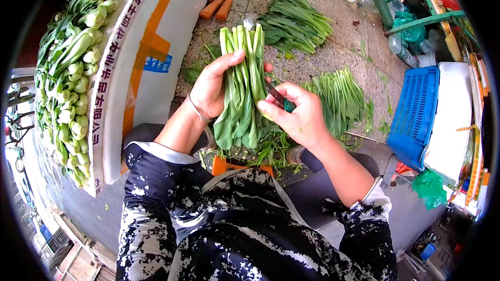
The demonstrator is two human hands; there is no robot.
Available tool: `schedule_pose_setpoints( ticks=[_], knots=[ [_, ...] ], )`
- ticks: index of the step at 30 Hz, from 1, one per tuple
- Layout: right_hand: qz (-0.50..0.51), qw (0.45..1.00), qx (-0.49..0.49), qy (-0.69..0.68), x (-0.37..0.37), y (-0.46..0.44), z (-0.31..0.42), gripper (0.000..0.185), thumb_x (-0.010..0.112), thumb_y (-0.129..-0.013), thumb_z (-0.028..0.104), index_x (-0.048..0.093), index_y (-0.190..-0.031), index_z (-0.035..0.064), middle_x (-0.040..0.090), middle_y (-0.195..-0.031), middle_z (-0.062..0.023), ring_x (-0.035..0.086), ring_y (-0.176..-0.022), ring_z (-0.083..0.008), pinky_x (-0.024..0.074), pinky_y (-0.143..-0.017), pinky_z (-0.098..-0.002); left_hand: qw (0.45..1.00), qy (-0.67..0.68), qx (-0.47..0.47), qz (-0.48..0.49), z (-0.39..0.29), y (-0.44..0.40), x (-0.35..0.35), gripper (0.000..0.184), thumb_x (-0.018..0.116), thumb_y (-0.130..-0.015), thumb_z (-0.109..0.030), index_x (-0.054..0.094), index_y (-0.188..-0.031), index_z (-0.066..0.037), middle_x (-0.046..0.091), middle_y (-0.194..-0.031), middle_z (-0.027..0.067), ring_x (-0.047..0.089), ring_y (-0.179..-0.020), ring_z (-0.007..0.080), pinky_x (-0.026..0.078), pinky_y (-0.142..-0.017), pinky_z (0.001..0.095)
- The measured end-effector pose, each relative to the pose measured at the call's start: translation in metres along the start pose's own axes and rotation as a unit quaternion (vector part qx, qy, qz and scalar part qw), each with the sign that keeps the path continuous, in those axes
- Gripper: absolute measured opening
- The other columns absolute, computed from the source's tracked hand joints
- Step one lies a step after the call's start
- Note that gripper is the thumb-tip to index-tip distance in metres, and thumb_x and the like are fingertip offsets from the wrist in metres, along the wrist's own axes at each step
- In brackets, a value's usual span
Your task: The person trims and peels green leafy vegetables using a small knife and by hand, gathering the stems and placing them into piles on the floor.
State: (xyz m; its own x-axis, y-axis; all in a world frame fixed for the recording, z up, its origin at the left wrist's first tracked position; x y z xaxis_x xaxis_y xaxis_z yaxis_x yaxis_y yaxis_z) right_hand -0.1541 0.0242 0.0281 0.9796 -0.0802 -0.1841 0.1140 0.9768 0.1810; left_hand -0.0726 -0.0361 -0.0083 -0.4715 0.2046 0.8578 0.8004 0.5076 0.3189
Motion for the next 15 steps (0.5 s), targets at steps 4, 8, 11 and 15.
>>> schedule_pose_setpoints(
  ticks=[4, 8, 11, 15],
  knots=[
    [-0.002, 1.000, 0.011, -0.013, -0.010, -0.002, 0.006, 0.017, 0.071, -0.075, 0.014, 0.059, -0.078, 0.0018, 0.057, -0.068, 0.0030, 0.047, -0.060, -0.0034, 0.0429, -0.058, -0.0205, 0.998, 0.057, 0.007, 0.031, -0.002, -0.001, 0.007, 0.043, 0.049, -0.087, -0.036, 0.047, -0.117, -0.005, 0.058, -0.102, 0.0205, 0.061, -0.087, 0.0317, 0.051, -0.078, 0.0438],
    [-0.004, 1.000, -0.008, 0.003, -0.007, 0.000, 0.011, 0.022, 0.074, -0.072, 0.012, 0.058, -0.082, 0.0012, 0.059, -0.074, 0.0008, 0.051, -0.066, -0.0044, 0.0452, -0.063, -0.0212, 0.996, 0.078, -0.001, 0.037, 0.000, 0.000, 0.010, 0.049, 0.046, -0.088, -0.044, 0.045, -0.122, -0.010, 0.058, -0.101, 0.0225, 0.061, -0.087, 0.0340, 0.051, -0.076, 0.0463],
    [-0.002, 0.996, -0.079, 0.034, -0.003, 0.000, 0.009, 0.029, 0.077, -0.069, 0.011, 0.058, -0.089, 0.0009, 0.061, -0.081, -0.0010, 0.054, -0.070, -0.0058, 0.0470, -0.066, -0.0225, 0.996, 0.078, -0.009, 0.038, 0.002, -0.001, 0.007, 0.053, 0.040, -0.088, -0.047, 0.046, -0.119, -0.005, 0.056, -0.106, 0.0232, 0.059, -0.091, 0.0347, 0.049, -0.082, 0.0451],
    [-0.069, 0.993, -0.093, 0.019, -0.035, 0.003, 0.040, 0.021, 0.072, -0.071, 0.002, 0.057, -0.087, 0.0031, 0.058, -0.074, 0.0000, 0.051, -0.065, -0.0055, 0.0427, -0.059, -0.0188, 0.995, 0.099, -0.006, 0.027, -0.002, 0.002, 0.003, 0.040, 0.048, -0.085, -0.031, 0.050, -0.111, -0.001, 0.061, -0.095, 0.0181, 0.062, -0.084, 0.0309, 0.050, -0.077, 0.0429]
  ],
)
Point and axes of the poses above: each hand's wrist, its own y-axis away from the middle knuckle, its own x-axis out of the palm, z = x × y, the point moved 10 cm from there along -y, towards the middle knuckle
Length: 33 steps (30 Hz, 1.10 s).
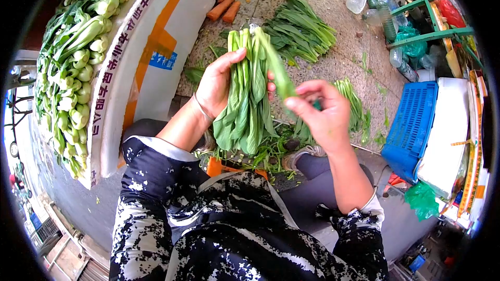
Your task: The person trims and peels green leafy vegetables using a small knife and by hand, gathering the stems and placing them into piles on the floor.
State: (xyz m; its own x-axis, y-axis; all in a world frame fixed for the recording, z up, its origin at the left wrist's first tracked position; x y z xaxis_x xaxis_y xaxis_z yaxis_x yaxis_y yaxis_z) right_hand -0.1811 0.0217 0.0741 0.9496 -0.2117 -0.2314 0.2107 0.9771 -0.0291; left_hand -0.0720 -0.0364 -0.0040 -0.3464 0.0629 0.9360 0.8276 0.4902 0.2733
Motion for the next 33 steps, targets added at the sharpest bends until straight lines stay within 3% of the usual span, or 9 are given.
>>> schedule_pose_setpoints(
  ticks=[6, 10, 12, 18, 24, 26, 29, 31, 33],
  knots=[
    [-0.131, 0.989, 0.001, -0.072, -0.035, 0.000, -0.014, 0.016, 0.071, -0.073, 0.003, 0.058, -0.081, 0.0039, 0.058, -0.071, 0.0032, 0.049, -0.063, -0.0029, 0.0413, -0.057, -0.0173, 0.999, -0.029, -0.014, -0.017, 0.002, 0.000, -0.006, 0.039, 0.048, -0.084, -0.031, 0.053, -0.109, -0.001, 0.061, -0.097, 0.0185, 0.062, -0.082, 0.0308, 0.049, -0.080, 0.0460],
    [-0.067, 0.992, 0.041, -0.096, -0.014, 0.001, -0.031, 0.017, 0.071, -0.074, 0.004, 0.057, -0.083, 0.0031, 0.056, -0.069, 0.0023, 0.049, -0.060, -0.0038, 0.0413, -0.056, -0.0182, 0.999, -0.027, -0.013, -0.021, 0.002, 0.000, -0.007, 0.041, 0.049, -0.083, -0.031, 0.052, -0.109, 0.001, 0.061, -0.097, 0.0187, 0.062, -0.081, 0.0304, 0.049, -0.080, 0.0454],
    [-0.031, 0.987, 0.109, -0.117, -0.005, 0.004, -0.036, 0.016, 0.070, -0.074, 0.004, 0.056, -0.083, 0.0030, 0.056, -0.069, 0.0012, 0.050, -0.059, -0.0049, 0.0419, -0.055, -0.0190, 0.999, -0.029, -0.007, -0.019, 0.001, -0.001, -0.009, 0.041, 0.049, -0.083, -0.030, 0.052, -0.109, 0.002, 0.061, -0.097, 0.0184, 0.062, -0.082, 0.0303, 0.049, -0.080, 0.0451],
    [0.009, 0.989, 0.076, -0.125, 0.010, 0.009, -0.030, 0.018, 0.072, -0.073, 0.007, 0.056, -0.081, 0.0038, 0.055, -0.069, 0.0015, 0.050, -0.060, -0.0051, 0.0420, -0.056, -0.0186, 0.997, -0.028, -0.013, -0.069, 0.004, -0.001, -0.022, 0.046, 0.052, -0.079, -0.027, 0.050, -0.113, 0.004, 0.060, -0.102, 0.0170, 0.060, -0.090, 0.0290, 0.047, -0.085, 0.0439],
    [0.060, 0.995, 0.071, -0.041, 0.022, 0.014, -0.026, 0.019, 0.074, -0.072, 0.011, 0.057, -0.080, 0.0039, 0.054, -0.071, 0.0040, 0.048, -0.065, -0.0042, 0.0417, -0.062, -0.0194, 0.999, -0.034, -0.033, 0.002, 0.009, 0.001, 0.000, 0.053, 0.054, -0.079, -0.025, 0.043, -0.123, 0.003, 0.054, -0.116, 0.0175, 0.057, -0.100, 0.0285, 0.043, -0.092, 0.0422],
    [0.065, 0.992, 0.091, -0.058, 0.022, 0.017, -0.040, 0.017, 0.072, -0.073, 0.010, 0.057, -0.080, 0.0035, 0.054, -0.070, 0.0036, 0.048, -0.065, -0.0046, 0.0420, -0.062, -0.0192, 0.998, -0.046, 0.000, -0.037, 0.003, 0.001, -0.005, 0.050, 0.055, -0.080, -0.023, 0.044, -0.122, 0.003, 0.055, -0.115, 0.0174, 0.058, -0.098, 0.0290, 0.044, -0.091, 0.0428],
    [0.044, 0.994, 0.068, -0.070, 0.018, 0.015, -0.038, 0.017, 0.071, -0.074, 0.010, 0.057, -0.081, 0.0028, 0.055, -0.071, 0.0028, 0.048, -0.064, -0.0050, 0.0422, -0.061, -0.0193, 0.998, -0.065, 0.012, -0.018, -0.002, 0.000, -0.005, 0.044, 0.056, -0.081, -0.018, 0.047, -0.119, 0.003, 0.058, -0.106, 0.0151, 0.059, -0.094, 0.0267, 0.047, -0.087, 0.0417],
    [-0.032, 0.996, 0.045, -0.070, 0.002, 0.014, -0.034, 0.017, 0.071, -0.073, 0.009, 0.058, -0.081, 0.0026, 0.056, -0.071, 0.0026, 0.048, -0.064, -0.0053, 0.0424, -0.060, -0.0204, 0.994, -0.094, 0.056, -0.029, -0.012, 0.000, -0.005, 0.038, 0.057, -0.080, -0.013, 0.049, -0.115, 0.003, 0.060, -0.100, 0.0131, 0.060, -0.091, 0.0244, 0.051, -0.081, 0.0393],
    [-0.020, 0.995, 0.088, -0.047, 0.003, 0.010, -0.052, 0.018, 0.071, -0.074, 0.011, 0.058, -0.084, 0.0019, 0.057, -0.072, 0.0019, 0.050, -0.064, -0.0059, 0.0426, -0.060, -0.0205, 0.973, -0.195, 0.118, -0.042, -0.024, -0.001, -0.005, 0.032, 0.059, -0.078, -0.007, 0.050, -0.108, 0.001, 0.060, -0.098, 0.0123, 0.061, -0.086, 0.0229, 0.052, -0.078, 0.0372]
  ],
)
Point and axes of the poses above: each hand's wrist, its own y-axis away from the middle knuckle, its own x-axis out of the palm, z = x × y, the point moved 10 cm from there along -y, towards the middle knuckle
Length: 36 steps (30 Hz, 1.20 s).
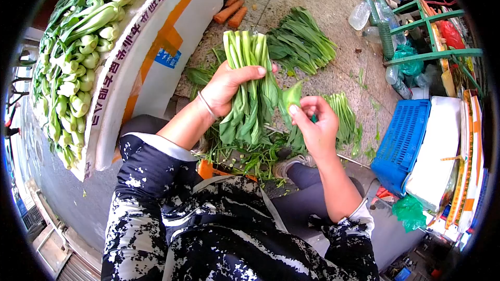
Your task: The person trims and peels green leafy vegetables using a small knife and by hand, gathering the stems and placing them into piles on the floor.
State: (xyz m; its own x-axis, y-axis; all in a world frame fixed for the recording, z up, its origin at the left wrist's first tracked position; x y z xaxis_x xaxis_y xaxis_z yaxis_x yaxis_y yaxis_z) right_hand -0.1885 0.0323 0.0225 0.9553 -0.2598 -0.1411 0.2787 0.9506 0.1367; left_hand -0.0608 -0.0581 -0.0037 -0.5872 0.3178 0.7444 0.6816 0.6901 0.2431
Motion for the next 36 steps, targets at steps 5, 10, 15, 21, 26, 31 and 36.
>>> schedule_pose_setpoints(
  ticks=[5, 10, 15, 21, 26, 31, 36],
  knots=[
    [0.033, 0.984, 0.159, 0.070, 0.006, -0.012, -0.045, 0.033, 0.065, -0.081, 0.014, 0.055, -0.106, -0.0051, 0.060, -0.095, -0.0093, 0.058, -0.081, -0.0137, 0.0475, -0.073, -0.0250, 0.959, -0.252, 0.105, -0.069, -0.006, -0.001, -0.008, 0.031, 0.058, -0.077, -0.002, 0.047, -0.106, -0.001, 0.059, -0.096, 0.0096, 0.060, -0.083, 0.0175, 0.050, -0.073, 0.0304],
    [-0.017, 0.993, 0.041, -0.109, 0.025, -0.014, -0.021, 0.042, 0.064, -0.083, 0.016, 0.049, -0.116, -0.0059, 0.058, -0.106, -0.0138, 0.058, -0.091, -0.0163, 0.0456, -0.081, -0.0262, 0.746, -0.615, 0.162, -0.197, -0.022, 0.015, -0.004, 0.047, 0.064, -0.070, -0.008, 0.046, -0.114, -0.004, 0.060, -0.095, 0.0173, 0.062, -0.085, 0.0297, 0.049, -0.073, 0.0356],
    [0.000, 0.987, -0.001, -0.163, 0.056, -0.018, -0.010, 0.042, 0.068, -0.079, 0.018, 0.054, -0.112, -0.0025, 0.060, -0.100, -0.0068, 0.054, -0.090, -0.0101, 0.0432, -0.083, -0.0235, 0.682, -0.681, 0.200, -0.178, -0.014, 0.019, 0.007, 0.056, 0.064, -0.069, -0.011, 0.040, -0.120, -0.006, 0.055, -0.102, 0.0207, 0.058, -0.087, 0.0365, 0.049, -0.074, 0.0419],
    [-0.069, 0.968, 0.155, -0.185, 0.038, -0.028, -0.048, 0.031, 0.065, -0.081, 0.017, 0.058, -0.107, 0.0011, 0.061, -0.092, -0.0025, 0.054, -0.081, -0.0081, 0.0450, -0.073, -0.0232, 0.784, -0.608, 0.106, -0.058, 0.013, 0.007, 0.005, 0.084, 0.070, -0.063, -0.015, 0.023, -0.132, -0.001, 0.048, -0.112, 0.0228, 0.052, -0.102, 0.0331, 0.044, -0.086, 0.0364],
    [-0.035, 0.940, 0.237, -0.243, 0.014, -0.034, -0.077, 0.024, 0.060, -0.084, 0.028, 0.058, -0.100, 0.0107, 0.057, -0.080, 0.0020, 0.052, -0.064, -0.0059, 0.0367, -0.043, -0.0198, 0.978, -0.196, -0.060, -0.039, 0.042, -0.006, -0.017, 0.044, 0.055, -0.088, -0.015, 0.038, -0.126, -0.002, 0.054, -0.111, 0.0084, 0.053, -0.099, 0.0143, 0.044, -0.085, 0.0291],
    [-0.048, 0.917, 0.216, -0.331, 0.011, -0.032, -0.077, 0.027, 0.051, -0.088, 0.023, 0.051, -0.112, 0.0105, 0.061, -0.092, -0.0002, 0.059, -0.070, -0.0087, 0.0416, -0.044, -0.0204, 0.993, -0.046, -0.110, -0.017, 0.050, -0.003, -0.010, 0.032, 0.047, -0.090, -0.011, 0.043, -0.121, -0.001, 0.057, -0.107, 0.0091, 0.058, -0.094, 0.0178, 0.048, -0.083, 0.0311],
    [0.009, 0.921, 0.205, -0.331, 0.013, -0.026, -0.082, 0.023, 0.052, -0.087, 0.025, 0.053, -0.107, 0.0126, 0.059, -0.086, 0.0029, 0.056, -0.063, -0.0061, 0.0379, -0.041, -0.0186, 0.989, 0.002, -0.150, -0.008, 0.056, 0.002, -0.003, 0.030, 0.043, -0.091, -0.011, 0.042, -0.120, -0.002, 0.056, -0.108, 0.0098, 0.059, -0.095, 0.0183, 0.049, -0.084, 0.0331]
  ],
)
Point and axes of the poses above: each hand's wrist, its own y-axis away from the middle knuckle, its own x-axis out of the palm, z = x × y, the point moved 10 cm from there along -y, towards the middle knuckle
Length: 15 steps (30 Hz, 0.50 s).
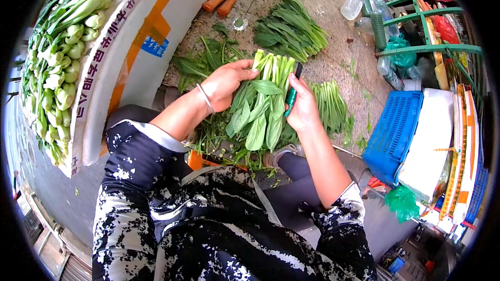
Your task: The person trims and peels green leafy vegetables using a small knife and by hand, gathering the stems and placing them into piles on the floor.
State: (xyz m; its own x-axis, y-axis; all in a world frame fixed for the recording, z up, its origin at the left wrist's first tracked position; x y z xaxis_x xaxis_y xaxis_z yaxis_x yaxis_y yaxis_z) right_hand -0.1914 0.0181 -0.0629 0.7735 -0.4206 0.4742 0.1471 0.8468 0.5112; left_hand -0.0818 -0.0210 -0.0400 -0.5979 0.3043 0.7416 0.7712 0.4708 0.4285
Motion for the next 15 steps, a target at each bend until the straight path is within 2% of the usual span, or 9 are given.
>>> schedule_pose_setpoints(
  ticks=[1, 3, 6, 9, 11, 13, 14, 15],
  knots=[
    [0.003, 1.000, 0.005, -0.004, 0.001, 0.001, -0.003, 0.022, 0.053, -0.087, 0.025, 0.053, -0.106, 0.0135, 0.058, -0.084, 0.0039, 0.054, -0.061, -0.0055, 0.0363, -0.040, -0.0183, 1.000, 0.000, -0.004, 0.001, 0.003, 0.000, 0.001, 0.030, 0.043, -0.091, -0.011, 0.042, -0.120, -0.002, 0.056, -0.108, 0.0098, 0.059, -0.095, 0.0183, 0.049, -0.084, 0.0331],
    [-0.057, 0.998, 0.004, 0.005, -0.005, 0.003, -0.010, 0.021, 0.057, -0.085, 0.025, 0.054, -0.104, 0.0152, 0.056, -0.084, 0.0061, 0.051, -0.061, -0.0032, 0.0306, -0.039, -0.0171, 0.999, -0.009, -0.023, -0.022, 0.008, 0.000, -0.001, 0.031, 0.046, -0.091, -0.013, 0.042, -0.120, -0.002, 0.056, -0.108, 0.0093, 0.059, -0.095, 0.0181, 0.049, -0.084, 0.0332],
    [-0.054, 0.998, -0.023, 0.038, 0.008, 0.011, -0.008, 0.019, 0.059, -0.084, 0.024, 0.058, -0.101, 0.0150, 0.057, -0.081, 0.0051, 0.050, -0.062, -0.0034, 0.0283, -0.039, -0.0154, 0.997, -0.060, -0.012, -0.040, 0.016, -0.002, -0.006, 0.036, 0.054, -0.087, -0.016, 0.043, -0.118, -0.002, 0.057, -0.105, 0.0085, 0.058, -0.092, 0.0172, 0.049, -0.081, 0.0326],
    [-0.092, 0.986, -0.077, 0.119, 0.010, 0.013, -0.001, 0.018, 0.065, -0.080, 0.023, 0.060, -0.093, 0.0115, 0.058, -0.077, 0.0051, 0.051, -0.064, -0.0020, 0.0369, -0.045, -0.0172, 0.990, -0.117, 0.034, -0.073, 0.012, -0.004, -0.012, 0.036, 0.055, -0.086, -0.012, 0.042, -0.118, -0.002, 0.055, -0.108, 0.0089, 0.054, -0.098, 0.0172, 0.045, -0.084, 0.0325],
    [-0.101, 0.958, -0.203, 0.176, 0.005, 0.006, 0.005, 0.022, 0.066, -0.080, 0.023, 0.061, -0.092, 0.0058, 0.061, -0.079, 0.0006, 0.054, -0.069, -0.0056, 0.0439, -0.058, -0.0211, 0.987, -0.118, 0.035, -0.100, 0.013, -0.003, -0.020, 0.036, 0.054, -0.086, -0.011, 0.042, -0.118, -0.002, 0.054, -0.110, 0.0090, 0.053, -0.098, 0.0169, 0.045, -0.083, 0.0319],
    [-0.101, 0.938, -0.151, 0.296, 0.014, 0.014, 0.006, 0.027, 0.064, -0.082, 0.026, 0.060, -0.094, 0.0015, 0.062, -0.083, -0.0031, 0.056, -0.075, -0.0084, 0.0453, -0.067, -0.0239, 0.985, -0.110, 0.043, -0.128, 0.015, -0.004, -0.029, 0.035, 0.054, -0.086, -0.011, 0.042, -0.118, -0.002, 0.054, -0.109, 0.0088, 0.052, -0.098, 0.0167, 0.043, -0.085, 0.0319],
    [-0.079, 0.935, -0.141, 0.315, 0.022, 0.016, 0.003, 0.032, 0.064, -0.082, 0.028, 0.059, -0.098, 0.0005, 0.062, -0.085, -0.0042, 0.056, -0.076, -0.0089, 0.0452, -0.068, -0.0242, 0.973, -0.142, 0.065, -0.172, 0.011, -0.002, -0.036, 0.035, 0.052, -0.087, -0.011, 0.041, -0.119, -0.002, 0.054, -0.108, 0.0076, 0.053, -0.097, 0.0174, 0.041, -0.088, 0.0321],
    [-0.054, 0.932, -0.129, 0.334, 0.029, 0.017, -0.003, 0.037, 0.063, -0.082, 0.031, 0.058, -0.101, -0.0005, 0.062, -0.087, -0.0052, 0.056, -0.078, -0.0094, 0.0452, -0.069, -0.0244, 0.977, -0.097, 0.069, -0.178, 0.016, -0.004, -0.044, 0.033, 0.050, -0.089, -0.017, 0.043, -0.119, -0.003, 0.055, -0.109, 0.0073, 0.053, -0.098, 0.0182, 0.039, -0.091, 0.0328]
  ],
)
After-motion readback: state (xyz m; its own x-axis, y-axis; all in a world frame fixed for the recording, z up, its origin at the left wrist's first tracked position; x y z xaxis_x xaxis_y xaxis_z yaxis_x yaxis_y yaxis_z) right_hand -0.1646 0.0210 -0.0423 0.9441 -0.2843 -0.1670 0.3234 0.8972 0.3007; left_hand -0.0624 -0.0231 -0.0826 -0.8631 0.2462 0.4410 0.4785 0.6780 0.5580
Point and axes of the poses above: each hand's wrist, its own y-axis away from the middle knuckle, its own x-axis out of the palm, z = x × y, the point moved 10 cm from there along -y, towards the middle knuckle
